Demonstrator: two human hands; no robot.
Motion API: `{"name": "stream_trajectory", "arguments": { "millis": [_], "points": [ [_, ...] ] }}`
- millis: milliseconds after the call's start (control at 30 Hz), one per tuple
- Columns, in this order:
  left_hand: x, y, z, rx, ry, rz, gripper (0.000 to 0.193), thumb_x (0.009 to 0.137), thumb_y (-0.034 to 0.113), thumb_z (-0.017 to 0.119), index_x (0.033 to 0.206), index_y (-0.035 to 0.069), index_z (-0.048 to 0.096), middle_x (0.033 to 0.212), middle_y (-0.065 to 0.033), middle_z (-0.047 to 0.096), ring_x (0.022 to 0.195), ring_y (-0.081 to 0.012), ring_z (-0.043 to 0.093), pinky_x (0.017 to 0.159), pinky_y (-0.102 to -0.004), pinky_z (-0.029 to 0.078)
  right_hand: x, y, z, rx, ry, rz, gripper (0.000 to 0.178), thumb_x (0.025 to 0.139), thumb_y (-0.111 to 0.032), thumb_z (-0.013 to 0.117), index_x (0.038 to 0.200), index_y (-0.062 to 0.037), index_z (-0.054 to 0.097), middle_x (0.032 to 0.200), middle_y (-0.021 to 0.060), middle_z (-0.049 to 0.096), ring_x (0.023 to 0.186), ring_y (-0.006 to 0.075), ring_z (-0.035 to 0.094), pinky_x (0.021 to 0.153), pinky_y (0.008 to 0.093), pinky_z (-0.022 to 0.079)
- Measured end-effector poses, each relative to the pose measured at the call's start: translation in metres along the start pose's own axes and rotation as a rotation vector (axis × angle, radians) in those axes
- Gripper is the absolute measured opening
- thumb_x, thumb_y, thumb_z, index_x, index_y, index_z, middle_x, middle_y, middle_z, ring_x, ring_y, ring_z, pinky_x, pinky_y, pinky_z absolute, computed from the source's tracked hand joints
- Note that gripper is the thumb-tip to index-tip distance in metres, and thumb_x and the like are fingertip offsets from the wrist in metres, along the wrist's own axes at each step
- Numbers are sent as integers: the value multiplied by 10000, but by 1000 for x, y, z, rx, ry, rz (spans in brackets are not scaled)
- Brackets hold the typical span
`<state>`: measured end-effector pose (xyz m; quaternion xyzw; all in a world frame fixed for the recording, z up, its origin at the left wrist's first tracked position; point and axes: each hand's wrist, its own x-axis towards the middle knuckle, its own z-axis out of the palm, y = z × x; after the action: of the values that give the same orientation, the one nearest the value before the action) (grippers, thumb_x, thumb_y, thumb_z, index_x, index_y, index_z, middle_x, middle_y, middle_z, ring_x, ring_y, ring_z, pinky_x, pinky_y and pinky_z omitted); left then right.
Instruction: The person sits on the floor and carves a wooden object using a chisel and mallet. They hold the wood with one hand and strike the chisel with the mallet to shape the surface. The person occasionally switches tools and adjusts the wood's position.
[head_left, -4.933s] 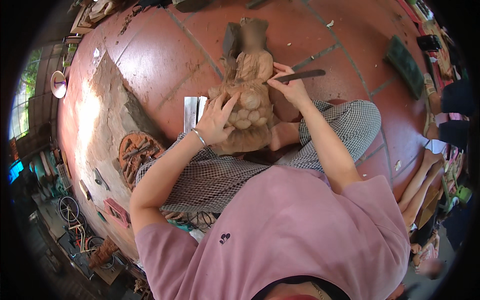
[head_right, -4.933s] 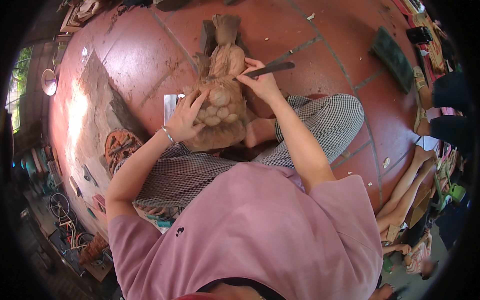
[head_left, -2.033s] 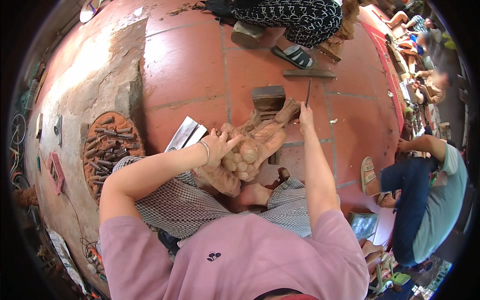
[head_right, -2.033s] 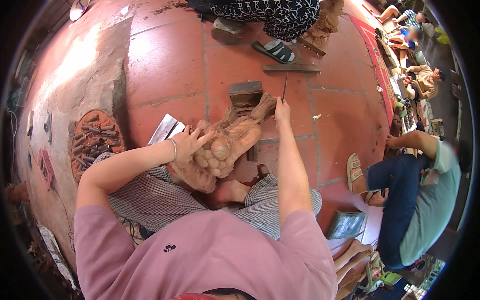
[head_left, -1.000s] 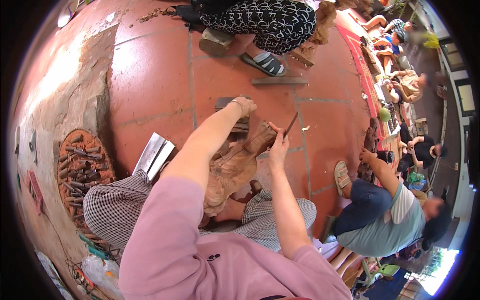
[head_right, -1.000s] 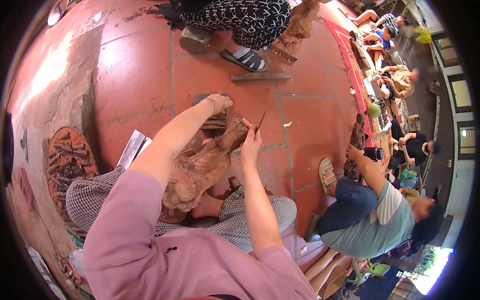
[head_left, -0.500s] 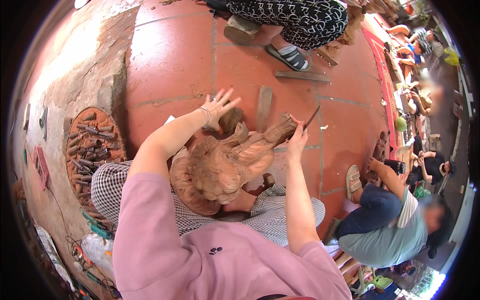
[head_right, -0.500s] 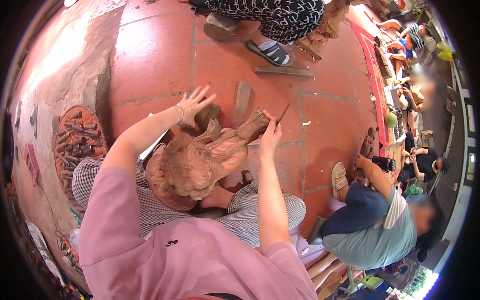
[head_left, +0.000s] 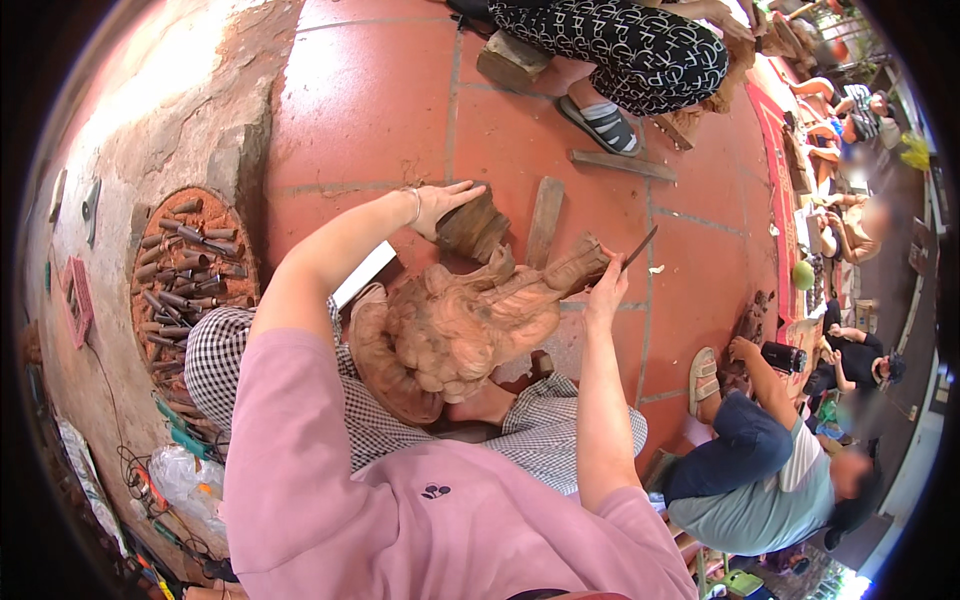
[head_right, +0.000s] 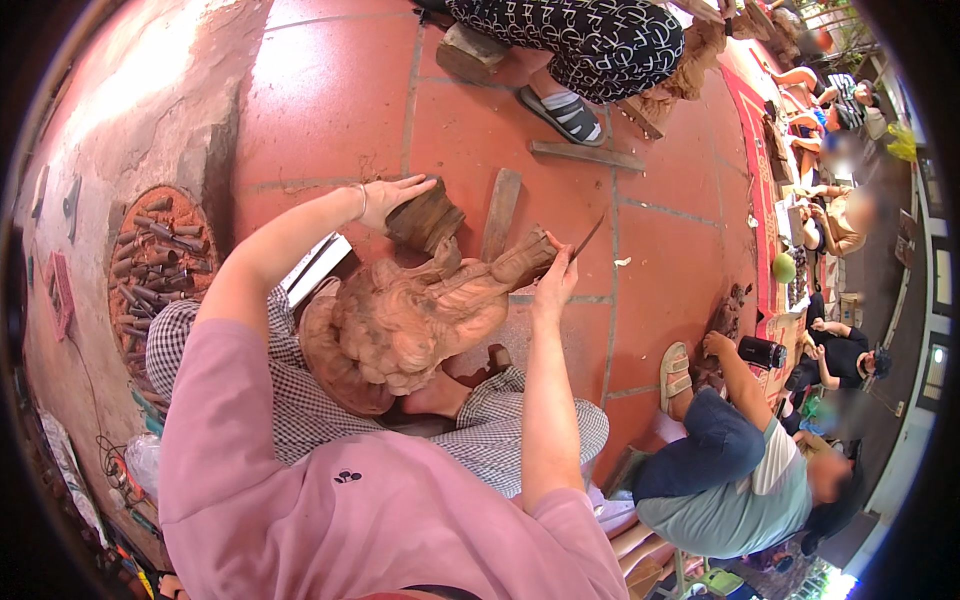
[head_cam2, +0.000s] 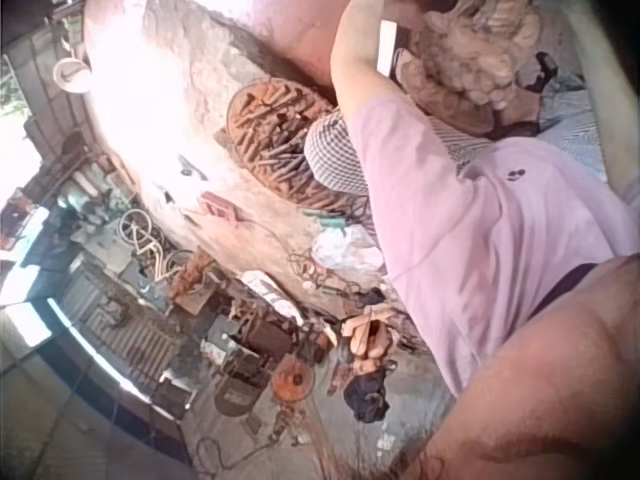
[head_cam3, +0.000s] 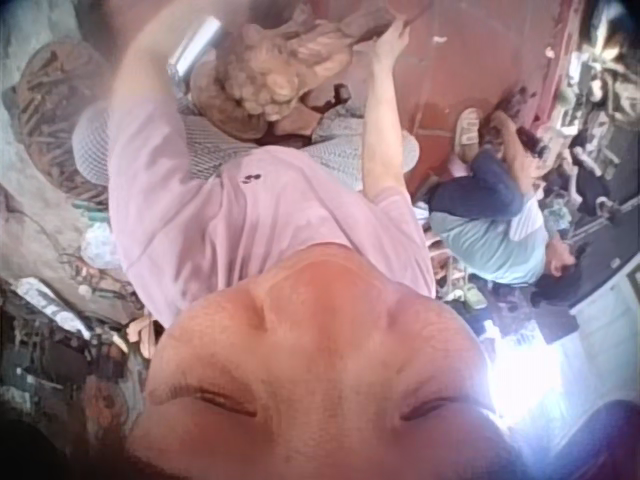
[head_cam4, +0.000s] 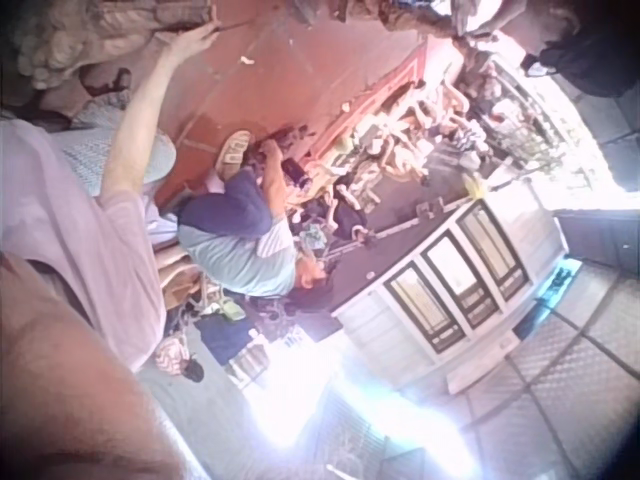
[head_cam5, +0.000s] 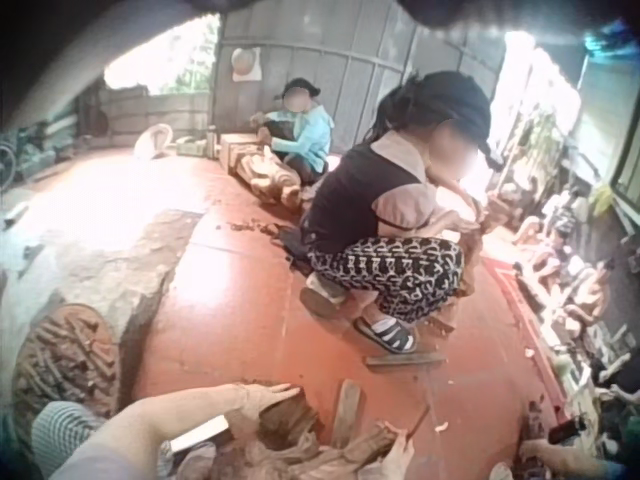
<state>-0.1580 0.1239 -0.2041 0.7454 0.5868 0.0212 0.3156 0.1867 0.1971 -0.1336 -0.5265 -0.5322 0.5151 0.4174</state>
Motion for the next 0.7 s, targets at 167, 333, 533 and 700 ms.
{"name": "stream_trajectory", "arguments": {
  "millis": [167, 333, 533, 700],
  "points": [
    [39, -11, -38, -75, -101, -100, 1065, 622, 381, 835, 1501, 116, 296, 1203, -216, 626, 1131, -319, 606, 972, -359, 481, 4, 5, -1, 6, 5, -6, 462, 1048, -391, 365, 1092, -44, 667, 895, -29, 606, 631, 22, 451, 473, 178, 360],
    [75, -13, -48, -429, 272, -116, 635, 852, 488, 650, 1305, 58, 529, 1119, -219, 659, 1074, -333, 630, 928, -409, 483, 11, 17, -4, -11, 21, -72, 453, 1033, -428, 387, 1083, -53, 637, 792, -30, 580, 613, 27, 488, 444, 182, 366],
    [93, 21, -62, -232, 250, -246, 829, 649, 564, 797, 1206, 12, 527, 1160, -223, 636, 1112, -342, 609, 935, -412, 486, 8, 14, -4, -42, -20, -7, 451, 1037, -416, 381, 1087, -46, 634, 790, -27, 571, 598, 30, 459, 442, 188, 354],
    [90, 41, -69, -240, 127, -139, 843, 670, 589, 770, 1253, 36, 514, 1204, -214, 618, 1159, -334, 584, 973, -397, 467, 21, 22, 4, -79, -11, -42, 473, 1040, -418, 376, 1099, -31, 641, 822, -12, 582, 639, 51, 471, 498, 205, 375]
  ]
}}
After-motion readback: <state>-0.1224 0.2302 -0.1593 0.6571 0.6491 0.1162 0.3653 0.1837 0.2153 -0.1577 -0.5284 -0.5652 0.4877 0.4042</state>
